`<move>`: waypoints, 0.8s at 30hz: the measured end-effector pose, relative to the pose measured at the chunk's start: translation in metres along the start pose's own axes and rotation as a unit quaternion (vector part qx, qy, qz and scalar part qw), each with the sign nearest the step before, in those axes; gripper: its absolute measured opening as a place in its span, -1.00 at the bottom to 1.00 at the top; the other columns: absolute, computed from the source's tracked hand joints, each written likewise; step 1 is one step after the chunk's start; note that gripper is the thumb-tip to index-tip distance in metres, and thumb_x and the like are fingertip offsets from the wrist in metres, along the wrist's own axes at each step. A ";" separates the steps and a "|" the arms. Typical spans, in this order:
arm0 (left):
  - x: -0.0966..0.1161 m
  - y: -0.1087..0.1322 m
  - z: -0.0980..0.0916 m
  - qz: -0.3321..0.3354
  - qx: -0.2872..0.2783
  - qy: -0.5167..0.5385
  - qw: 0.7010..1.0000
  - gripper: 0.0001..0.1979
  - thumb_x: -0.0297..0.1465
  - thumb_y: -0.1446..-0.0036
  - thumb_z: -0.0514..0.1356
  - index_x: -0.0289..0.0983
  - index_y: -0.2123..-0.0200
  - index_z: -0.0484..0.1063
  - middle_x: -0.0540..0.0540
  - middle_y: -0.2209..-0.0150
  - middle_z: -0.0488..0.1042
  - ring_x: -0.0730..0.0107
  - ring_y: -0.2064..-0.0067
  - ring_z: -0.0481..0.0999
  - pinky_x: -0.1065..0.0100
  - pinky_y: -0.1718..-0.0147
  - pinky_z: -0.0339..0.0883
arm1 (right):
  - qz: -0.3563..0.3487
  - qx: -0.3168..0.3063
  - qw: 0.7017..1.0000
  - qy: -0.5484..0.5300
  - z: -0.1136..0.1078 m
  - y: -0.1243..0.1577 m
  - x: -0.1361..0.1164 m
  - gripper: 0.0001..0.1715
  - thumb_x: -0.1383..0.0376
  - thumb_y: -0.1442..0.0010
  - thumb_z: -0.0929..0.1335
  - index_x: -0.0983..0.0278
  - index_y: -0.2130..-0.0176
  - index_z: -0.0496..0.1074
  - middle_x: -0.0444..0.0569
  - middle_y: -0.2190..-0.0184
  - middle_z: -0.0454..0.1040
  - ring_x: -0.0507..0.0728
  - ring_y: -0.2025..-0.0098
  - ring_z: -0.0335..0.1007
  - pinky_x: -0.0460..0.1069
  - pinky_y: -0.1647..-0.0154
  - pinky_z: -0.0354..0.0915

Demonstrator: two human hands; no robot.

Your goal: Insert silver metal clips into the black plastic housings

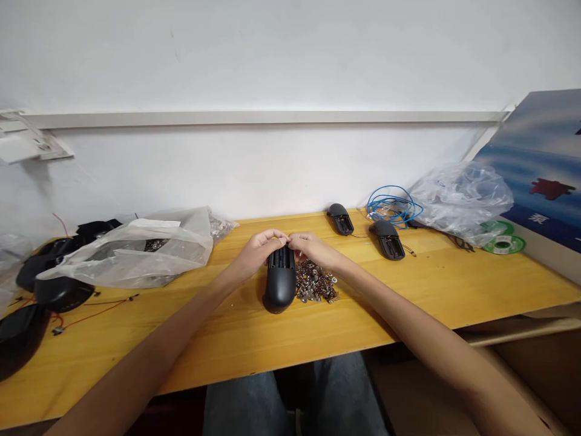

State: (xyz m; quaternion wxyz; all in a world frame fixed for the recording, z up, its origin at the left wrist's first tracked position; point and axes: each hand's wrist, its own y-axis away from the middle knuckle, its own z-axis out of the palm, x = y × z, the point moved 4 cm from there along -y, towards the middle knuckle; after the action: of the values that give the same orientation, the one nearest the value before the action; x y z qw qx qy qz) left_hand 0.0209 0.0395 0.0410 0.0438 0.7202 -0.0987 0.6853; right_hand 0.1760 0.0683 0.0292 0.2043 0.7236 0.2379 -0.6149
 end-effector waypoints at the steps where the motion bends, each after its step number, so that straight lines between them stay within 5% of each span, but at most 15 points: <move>1: -0.002 -0.001 0.000 -0.010 0.004 0.014 1.000 -0.75 -0.19 -0.12 0.38 -0.24 0.25 0.60 -0.06 0.38 0.55 0.37 0.42 0.43 0.38 0.46 0.21 | -0.003 0.007 1.000 0.002 -0.001 0.001 -0.001 -0.75 0.14 -0.21 0.30 0.21 0.45 0.31 -0.12 0.52 0.37 0.10 0.41 0.27 -0.02 0.36 0.22; 6: -0.006 -0.003 -0.001 -0.037 0.010 0.143 0.989 -0.69 -0.21 -0.14 0.37 -0.29 0.12 0.64 -0.12 0.30 0.54 0.49 0.47 0.32 0.43 0.59 0.08 | -0.056 0.064 0.996 -0.022 -0.011 -0.001 -0.008 -0.64 0.07 -0.31 0.24 0.23 0.41 0.35 -0.03 0.43 0.41 0.15 0.34 0.28 0.05 0.26 0.26; 11: -0.008 -0.006 -0.007 -0.072 0.043 0.264 0.961 -0.79 -0.33 -0.21 0.30 -0.32 0.14 0.57 -0.09 0.39 0.50 0.48 0.48 0.34 0.43 0.53 0.22 | -0.023 0.147 0.976 -0.158 -0.025 -0.007 0.002 -0.60 -0.07 -0.28 0.22 0.18 0.32 0.32 -0.03 0.44 0.39 0.17 0.36 0.31 0.07 0.26 0.34; 16: -0.007 -0.006 -0.009 -0.084 0.062 0.315 0.943 -0.81 -0.39 -0.27 0.23 -0.27 0.06 0.44 -0.08 0.39 0.54 0.44 0.45 0.44 0.42 0.45 0.34 | -0.002 0.147 0.951 -0.273 -0.028 -0.010 0.012 -0.67 0.01 -0.18 0.29 0.21 0.28 0.36 -0.04 0.43 0.43 0.14 0.40 0.34 0.05 0.26 0.34; 20: -0.008 -0.006 -0.010 0.005 0.087 0.241 0.967 -0.69 -0.33 -0.28 0.27 -0.22 -0.02 0.30 -0.10 0.28 0.59 0.42 0.38 0.53 0.37 0.33 0.43 | 0.004 0.172 0.955 -0.243 -0.022 -0.010 0.016 -0.68 0.09 -0.14 0.37 0.22 0.15 0.39 -0.08 0.34 0.50 0.09 0.38 0.36 0.00 0.28 0.31; 24: -0.012 0.000 -0.012 0.137 0.119 -0.020 0.983 -0.62 -0.26 -0.37 0.21 -0.16 -0.17 0.19 -0.09 0.19 0.61 0.36 0.32 0.61 0.28 0.24 0.49 | -0.057 0.129 0.957 -0.252 -0.008 -0.006 0.006 -0.50 0.05 -0.03 0.52 0.15 0.12 0.35 -0.10 0.15 0.55 0.12 0.22 0.49 0.01 0.19 0.38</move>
State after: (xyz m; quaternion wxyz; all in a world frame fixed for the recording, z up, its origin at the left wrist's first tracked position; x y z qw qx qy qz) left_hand 0.0085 0.0432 0.0299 -0.1385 0.7135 -0.1155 0.6770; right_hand 0.1798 0.0782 0.0247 0.1268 0.5508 0.1384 -0.8133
